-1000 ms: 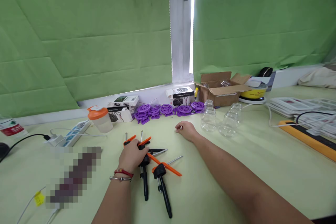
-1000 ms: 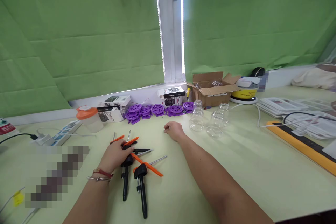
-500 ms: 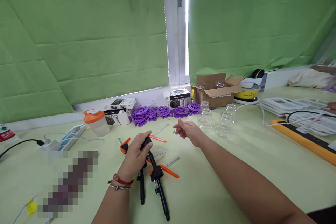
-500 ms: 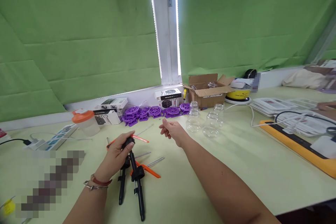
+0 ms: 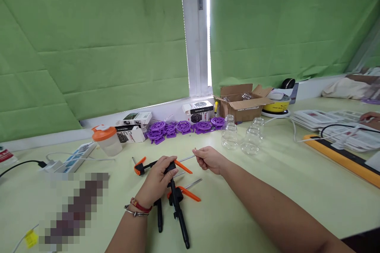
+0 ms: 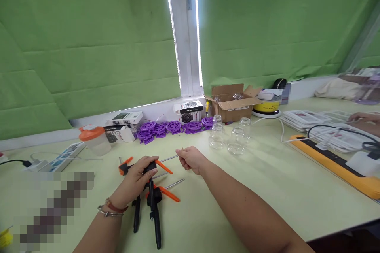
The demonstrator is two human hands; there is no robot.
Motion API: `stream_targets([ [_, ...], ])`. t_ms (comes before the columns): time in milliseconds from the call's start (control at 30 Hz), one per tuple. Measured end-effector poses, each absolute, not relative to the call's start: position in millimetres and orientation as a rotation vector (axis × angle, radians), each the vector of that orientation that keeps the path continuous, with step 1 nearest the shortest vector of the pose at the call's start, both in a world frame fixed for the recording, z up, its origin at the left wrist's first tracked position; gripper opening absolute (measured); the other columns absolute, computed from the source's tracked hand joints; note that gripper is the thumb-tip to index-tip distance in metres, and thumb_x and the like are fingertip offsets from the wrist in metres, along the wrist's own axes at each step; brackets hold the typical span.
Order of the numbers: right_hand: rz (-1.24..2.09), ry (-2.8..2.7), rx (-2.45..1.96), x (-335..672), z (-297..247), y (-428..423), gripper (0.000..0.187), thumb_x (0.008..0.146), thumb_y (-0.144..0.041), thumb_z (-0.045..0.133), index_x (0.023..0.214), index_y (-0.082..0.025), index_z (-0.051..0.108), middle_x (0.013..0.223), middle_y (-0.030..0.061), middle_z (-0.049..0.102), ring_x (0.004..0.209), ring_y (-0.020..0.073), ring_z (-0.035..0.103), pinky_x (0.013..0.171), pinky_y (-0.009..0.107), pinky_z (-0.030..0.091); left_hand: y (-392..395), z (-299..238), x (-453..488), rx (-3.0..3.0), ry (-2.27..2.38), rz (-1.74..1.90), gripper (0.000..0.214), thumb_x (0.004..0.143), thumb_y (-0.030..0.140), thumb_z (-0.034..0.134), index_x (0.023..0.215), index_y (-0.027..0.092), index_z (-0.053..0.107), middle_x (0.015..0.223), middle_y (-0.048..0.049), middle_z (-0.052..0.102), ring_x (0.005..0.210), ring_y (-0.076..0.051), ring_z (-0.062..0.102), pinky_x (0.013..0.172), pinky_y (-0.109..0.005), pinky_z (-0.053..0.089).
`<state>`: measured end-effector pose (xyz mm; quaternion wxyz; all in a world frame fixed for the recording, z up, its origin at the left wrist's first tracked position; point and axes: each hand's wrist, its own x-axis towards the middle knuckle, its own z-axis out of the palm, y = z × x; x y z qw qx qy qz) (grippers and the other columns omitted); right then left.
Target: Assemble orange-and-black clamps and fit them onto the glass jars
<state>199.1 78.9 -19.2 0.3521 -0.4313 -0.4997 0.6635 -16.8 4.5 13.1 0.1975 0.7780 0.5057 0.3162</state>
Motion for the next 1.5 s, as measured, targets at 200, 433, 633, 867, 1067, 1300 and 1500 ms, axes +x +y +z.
stream_targets([
  [200,1.685,-1.243,-0.934,197,-16,76,0.027,0.065,-0.033,0.074,0.069,-0.013,0.056,0.058,-0.0014,0.057,0.046,0.0054,0.044,0.047,0.021,0.036,8,10,-20,2.102,1.484,0.882,0.036,0.086,0.038,0.044,0.115,0.021,0.055,0.112,-0.0060,0.058,0.107,-0.019,0.052,0.095,-0.030,0.041],
  [433,1.674,-1.243,-1.102,192,-31,84,0.027,0.076,-0.037,0.064,0.068,-0.013,0.055,0.053,-0.0014,0.054,0.040,0.0044,0.040,0.037,0.017,0.029,13,5,-25,2.079,1.527,0.874,0.037,0.085,0.038,0.045,0.114,0.019,0.056,0.115,-0.0073,0.058,0.108,-0.020,0.053,0.097,-0.033,0.040],
  [633,1.780,-1.208,-1.054,189,-36,85,0.030,0.078,-0.042,0.060,0.070,-0.013,0.056,0.056,-0.0001,0.056,0.041,0.0059,0.044,0.035,0.018,0.032,13,6,-24,2.081,1.542,0.854,0.038,0.084,0.039,0.045,0.113,0.019,0.057,0.115,-0.0072,0.059,0.108,-0.020,0.054,0.097,-0.033,0.041],
  [867,1.753,-1.205,-0.973,188,-42,85,0.023,0.070,-0.032,0.071,0.073,-0.013,0.058,0.064,0.0009,0.060,0.046,0.0054,0.046,0.039,0.018,0.037,14,5,-26,2.103,1.530,0.848,0.039,0.083,0.040,0.046,0.113,0.018,0.058,0.114,-0.0084,0.060,0.107,-0.022,0.054,0.096,-0.036,0.041],
  [1067,1.681,-1.183,-1.016,185,-44,86,0.022,0.066,-0.030,0.073,0.070,-0.013,0.059,0.057,-0.0005,0.059,0.043,0.0053,0.045,0.040,0.019,0.036,14,4,-27,2.084,1.507,0.860,0.038,0.082,0.041,0.048,0.111,0.020,0.060,0.113,-0.0080,0.061,0.106,-0.022,0.055,0.095,-0.036,0.042],
  [1300,1.608,-1.207,-0.859,187,-46,89,0.029,0.051,-0.025,0.081,0.071,-0.012,0.063,0.055,-0.0025,0.060,0.053,0.0076,0.054,0.059,0.024,0.046,12,3,-28,1.978,1.462,0.785,0.038,0.084,0.046,0.043,0.101,0.019,0.062,0.090,-0.0048,0.065,0.082,-0.019,0.059,0.076,-0.031,0.047],
  [1500,1.696,-1.148,-0.893,188,-44,87,0.030,0.055,-0.031,0.080,0.070,-0.012,0.061,0.058,-0.0006,0.061,0.051,0.0092,0.056,0.056,0.027,0.048,11,7,-26,1.985,1.409,0.733,0.035,0.085,0.045,0.041,0.094,0.018,0.063,0.080,-0.0022,0.061,0.072,-0.016,0.054,0.066,-0.025,0.044],
])
